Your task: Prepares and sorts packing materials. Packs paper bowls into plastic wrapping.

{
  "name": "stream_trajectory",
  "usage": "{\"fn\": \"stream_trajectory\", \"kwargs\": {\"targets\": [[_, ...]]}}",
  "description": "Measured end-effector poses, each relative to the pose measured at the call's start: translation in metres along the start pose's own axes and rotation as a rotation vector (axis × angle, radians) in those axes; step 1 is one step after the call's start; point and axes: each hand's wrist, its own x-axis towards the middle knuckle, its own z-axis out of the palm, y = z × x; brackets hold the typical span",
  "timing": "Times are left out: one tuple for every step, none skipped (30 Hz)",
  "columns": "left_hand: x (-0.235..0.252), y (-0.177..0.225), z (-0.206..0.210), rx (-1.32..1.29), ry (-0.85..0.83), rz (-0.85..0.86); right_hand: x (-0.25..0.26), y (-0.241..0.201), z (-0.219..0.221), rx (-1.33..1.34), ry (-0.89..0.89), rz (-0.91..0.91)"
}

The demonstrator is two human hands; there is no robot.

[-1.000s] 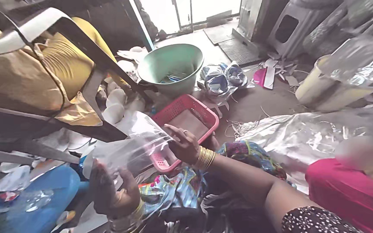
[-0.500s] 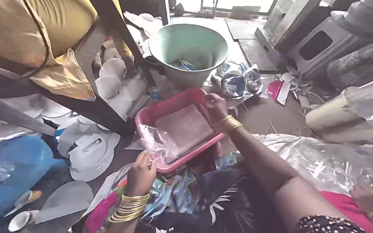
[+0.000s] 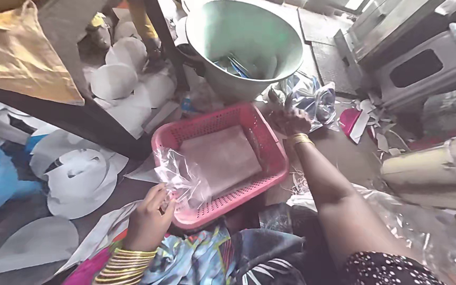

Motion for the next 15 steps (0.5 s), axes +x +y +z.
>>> {"fn": "stream_trajectory", "kwargs": {"targets": [[0.0, 0.0, 0.0, 0.003, 0.0, -0.002, -0.013, 0.011, -0.005, 0.047, 0.07, -0.053], [0.0, 0.0, 0.0, 0.007, 0.002, -0.004, -0.03, 0.023, -0.01, 0.075, 0.157, -0.117], [0.001, 0.0, 0.0, 0.003, 0.001, -0.005, -0.05, 0.034, -0.017, 0.113, 0.222, -0.165], [0.001, 0.0, 0.0, 0.001, 0.001, -0.002, -0.072, 0.047, -0.021, 0.13, 0.294, -0.222], [0.001, -0.001, 0.0, 0.0, -0.006, -0.001, -0.094, 0.062, -0.018, 0.121, 0.366, -0.279], [0.001, 0.0, 0.0, -0.001, -0.019, -0.003, -0.116, 0.078, -0.013, 0.101, 0.398, -0.341], [0.001, 0.001, -0.001, 0.001, -0.031, -0.002, -0.139, 0.094, -0.005, 0.072, 0.38, -0.407], [0.001, 0.001, 0.0, 0.007, -0.038, 0.005, -0.159, 0.111, 0.006, 0.06, 0.304, -0.462], [0.001, 0.002, -0.001, 0.013, -0.043, 0.014, -0.177, 0.126, 0.016, 0.056, 0.191, -0.51], [0.001, 0.003, -0.001, 0.017, -0.048, 0.021, -0.189, 0.137, 0.022, 0.046, 0.023, -0.529], [0.001, 0.004, 0.0, 0.018, -0.052, 0.022, -0.194, 0.143, 0.024, 0.024, -0.176, -0.511], [0.001, 0.005, -0.001, 0.019, -0.058, 0.015, -0.192, 0.145, 0.022, 0.012, -0.37, -0.461], [0.0, 0.005, -0.001, 0.024, -0.063, 0.008, -0.187, 0.141, 0.016, 0.019, -0.468, -0.417], [-0.001, 0.005, -0.002, 0.025, -0.065, 0.001, -0.179, 0.135, 0.005, 0.054, -0.467, -0.398], [-0.003, 0.006, -0.002, 0.032, -0.064, 0.001, -0.169, 0.129, -0.003, 0.084, -0.374, -0.413]]}}
